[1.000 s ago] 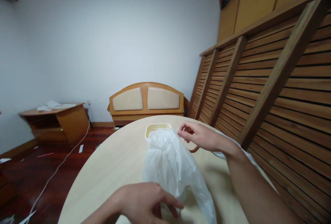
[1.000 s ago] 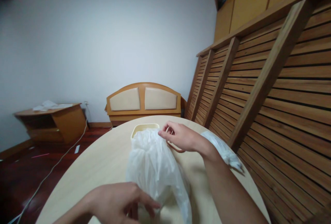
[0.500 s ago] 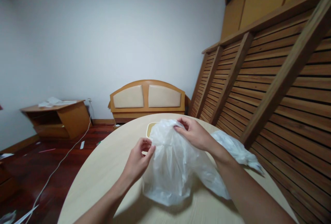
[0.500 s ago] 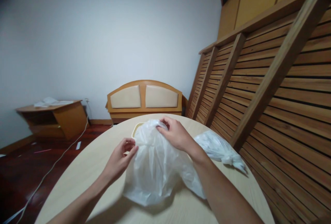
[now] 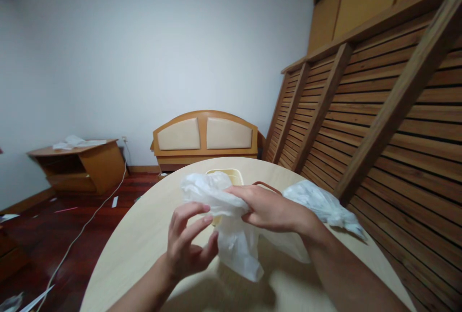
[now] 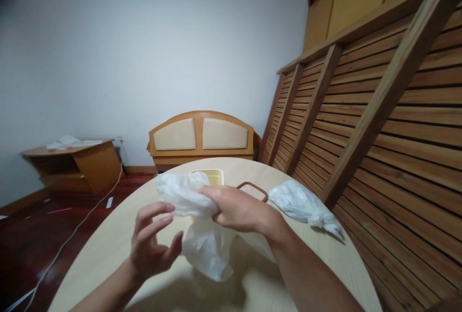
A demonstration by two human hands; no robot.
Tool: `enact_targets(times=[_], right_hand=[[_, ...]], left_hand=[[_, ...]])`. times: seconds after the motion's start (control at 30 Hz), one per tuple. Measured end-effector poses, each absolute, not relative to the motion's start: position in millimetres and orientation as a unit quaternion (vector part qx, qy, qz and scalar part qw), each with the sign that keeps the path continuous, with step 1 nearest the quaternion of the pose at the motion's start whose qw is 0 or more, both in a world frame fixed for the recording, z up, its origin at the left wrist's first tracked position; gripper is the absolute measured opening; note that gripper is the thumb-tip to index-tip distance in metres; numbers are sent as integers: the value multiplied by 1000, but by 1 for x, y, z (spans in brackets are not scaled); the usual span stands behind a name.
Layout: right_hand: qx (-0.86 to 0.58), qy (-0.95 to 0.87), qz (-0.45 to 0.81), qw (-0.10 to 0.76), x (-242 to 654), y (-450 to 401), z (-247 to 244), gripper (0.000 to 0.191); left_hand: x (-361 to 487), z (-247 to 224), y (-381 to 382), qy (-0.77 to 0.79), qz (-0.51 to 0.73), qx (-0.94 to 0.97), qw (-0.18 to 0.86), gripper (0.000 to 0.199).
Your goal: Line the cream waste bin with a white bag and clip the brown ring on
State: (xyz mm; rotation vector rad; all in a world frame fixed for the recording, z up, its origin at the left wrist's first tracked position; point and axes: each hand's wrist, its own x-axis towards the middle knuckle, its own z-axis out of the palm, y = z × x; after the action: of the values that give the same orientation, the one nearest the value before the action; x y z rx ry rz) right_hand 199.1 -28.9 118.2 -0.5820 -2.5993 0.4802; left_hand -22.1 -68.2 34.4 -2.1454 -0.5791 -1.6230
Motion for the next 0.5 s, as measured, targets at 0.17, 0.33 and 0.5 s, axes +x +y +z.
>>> enact_targets(times=[0.17, 0.33, 0.5], right_hand=[[-186, -941, 203, 195, 197, -32, 118, 52], [-179, -909, 173, 335, 194, -37, 124, 68], [-163, -932, 146, 288, 191, -42, 117, 118]], left_hand=[[-18, 36, -62, -287, -488, -794, 220, 73], [-18, 37, -57, -418, -593, -687, -40, 14], [-9, 45, -58, -427, -675, -489, -351, 50]])
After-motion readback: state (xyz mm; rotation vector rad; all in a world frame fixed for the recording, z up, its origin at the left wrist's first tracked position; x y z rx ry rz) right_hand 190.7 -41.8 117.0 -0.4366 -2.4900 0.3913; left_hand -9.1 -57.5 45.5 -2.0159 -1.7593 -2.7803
